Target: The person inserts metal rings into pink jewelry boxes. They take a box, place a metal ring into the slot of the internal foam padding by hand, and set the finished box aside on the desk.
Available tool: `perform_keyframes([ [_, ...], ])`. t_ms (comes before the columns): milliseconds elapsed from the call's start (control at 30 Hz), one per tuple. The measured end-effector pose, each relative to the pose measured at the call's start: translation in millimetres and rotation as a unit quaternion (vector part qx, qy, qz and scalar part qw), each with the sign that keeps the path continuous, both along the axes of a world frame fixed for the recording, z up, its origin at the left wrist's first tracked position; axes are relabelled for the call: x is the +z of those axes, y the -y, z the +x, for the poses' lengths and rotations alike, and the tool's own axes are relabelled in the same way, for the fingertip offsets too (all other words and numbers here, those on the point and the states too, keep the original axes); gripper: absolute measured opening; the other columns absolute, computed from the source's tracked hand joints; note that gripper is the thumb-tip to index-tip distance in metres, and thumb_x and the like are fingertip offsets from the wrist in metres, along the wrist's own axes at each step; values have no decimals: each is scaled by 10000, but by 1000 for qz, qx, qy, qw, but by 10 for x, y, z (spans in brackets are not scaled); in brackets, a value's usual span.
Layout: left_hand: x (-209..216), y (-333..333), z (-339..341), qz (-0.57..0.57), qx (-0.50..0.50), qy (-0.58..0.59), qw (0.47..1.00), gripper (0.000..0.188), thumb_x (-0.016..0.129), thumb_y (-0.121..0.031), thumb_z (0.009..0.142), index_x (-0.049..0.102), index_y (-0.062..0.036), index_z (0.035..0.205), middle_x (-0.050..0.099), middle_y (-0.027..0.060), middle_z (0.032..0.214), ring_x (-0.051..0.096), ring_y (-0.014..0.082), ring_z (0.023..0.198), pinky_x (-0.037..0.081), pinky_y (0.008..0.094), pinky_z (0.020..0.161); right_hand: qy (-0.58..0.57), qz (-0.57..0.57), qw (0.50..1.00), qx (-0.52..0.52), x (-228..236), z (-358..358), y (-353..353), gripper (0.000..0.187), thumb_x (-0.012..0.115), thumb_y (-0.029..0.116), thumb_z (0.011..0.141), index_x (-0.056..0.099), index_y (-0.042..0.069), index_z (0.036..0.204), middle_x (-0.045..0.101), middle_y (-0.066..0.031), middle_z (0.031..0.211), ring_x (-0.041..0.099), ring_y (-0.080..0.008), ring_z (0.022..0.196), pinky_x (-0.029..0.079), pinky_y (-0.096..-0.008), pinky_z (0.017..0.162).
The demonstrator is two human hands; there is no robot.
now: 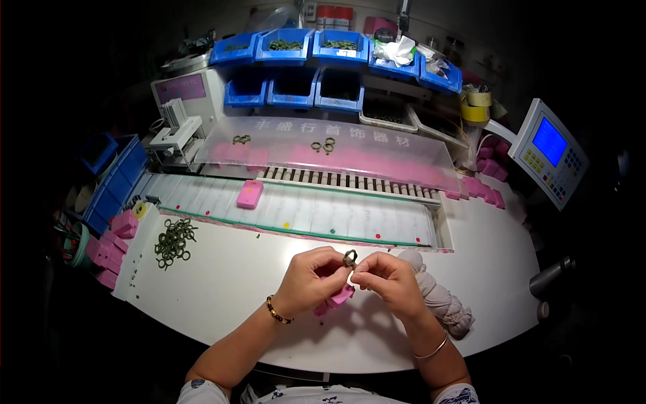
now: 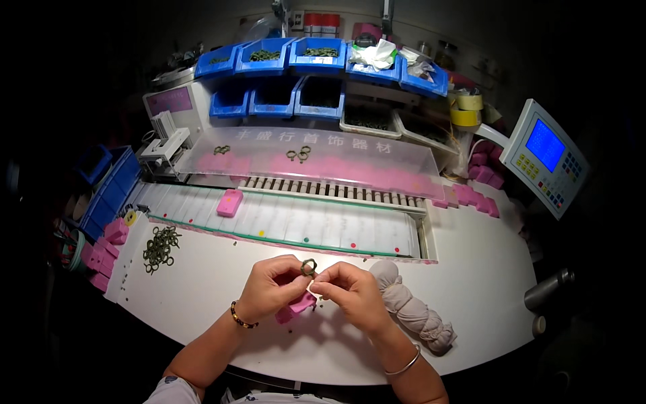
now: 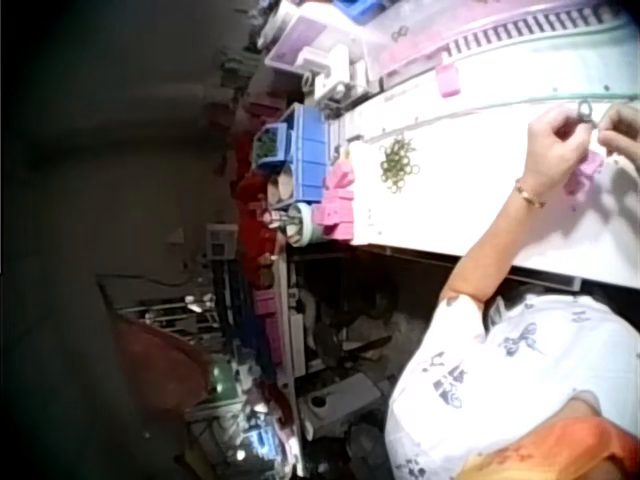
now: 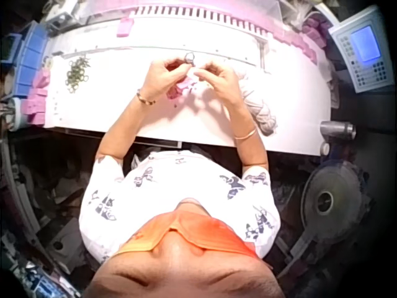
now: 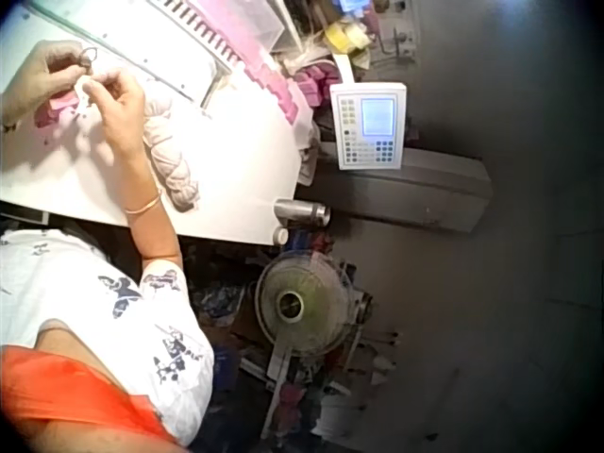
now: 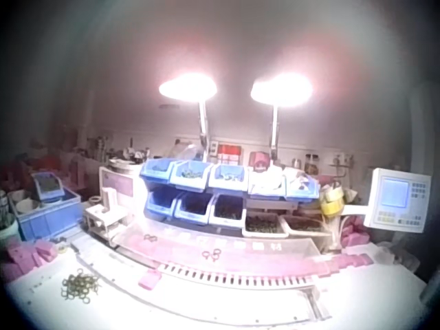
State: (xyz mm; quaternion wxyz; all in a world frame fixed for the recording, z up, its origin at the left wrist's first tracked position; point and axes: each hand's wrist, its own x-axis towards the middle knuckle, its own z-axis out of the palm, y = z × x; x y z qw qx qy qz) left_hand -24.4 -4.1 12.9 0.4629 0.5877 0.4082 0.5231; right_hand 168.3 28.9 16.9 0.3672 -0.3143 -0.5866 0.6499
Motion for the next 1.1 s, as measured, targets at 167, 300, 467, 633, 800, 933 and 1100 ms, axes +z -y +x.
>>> perform_keyframes([
  [167,39,-53,-179,-115,-22,79,990,167,620,-75,928,697,41,1019,633,-1,811,560,42,701,467,201,633,91,124,987,-40,1,2,-41,186,696,68,848,662,25,1026,670,-61,1018,615,-121,942,500,-263,779],
  [300,139,-18,-355,-160,-37,60,985,189,624,-105,934,701,37,1031,634,-5,799,563,44,705,466,202,644,213,300,930,-20,34,131,-4,269,702,68,823,675,41,1089,656,-108,1162,616,-220,1082,491,-332,892],
  [467,272,-257,-736,-292,-142,-123,938,228,662,-190,909,710,3,1020,636,-1,777,569,33,688,456,187,585,239,204,949,30,185,299,206,269,709,40,831,680,18,1098,694,-122,1104,661,-230,1012,517,-320,861],
  [633,984,-1221,-1334,-92,-57,-161,981,175,655,-197,870,677,-33,815,639,60,724,636,173,593,520,280,495,228,243,942,38,239,346,278,260,691,22,850,681,16,1109,709,-107,1063,673,-189,955,532,-287,788],
  [800,1989,-1830,-1277,-15,138,101,985,306,666,-343,909,664,-37,905,681,83,823,585,120,593,583,310,529,190,261,946,10,302,192,308,249,681,-11,846,690,15,1093,714,-99,1039,669,-168,927,531,-264,748],
  [933,1467,-1724,-692,-38,54,76,995,378,678,-364,891,663,13,866,632,79,717,567,141,533,591,337,497,175,275,945,-33,247,253,321,241,701,4,836,695,20,1076,710,-105,1024,664,-175,896,525,-273,741],
  [1100,526,-865,21,-273,-77,163,945,361,623,-348,932,630,-7,1050,615,71,744,563,137,518,559,325,442,177,384,890,-168,345,322,393,351,765,45,784,662,14,1118,677,-124,1075,662,-243,923,534,-317,760],
])
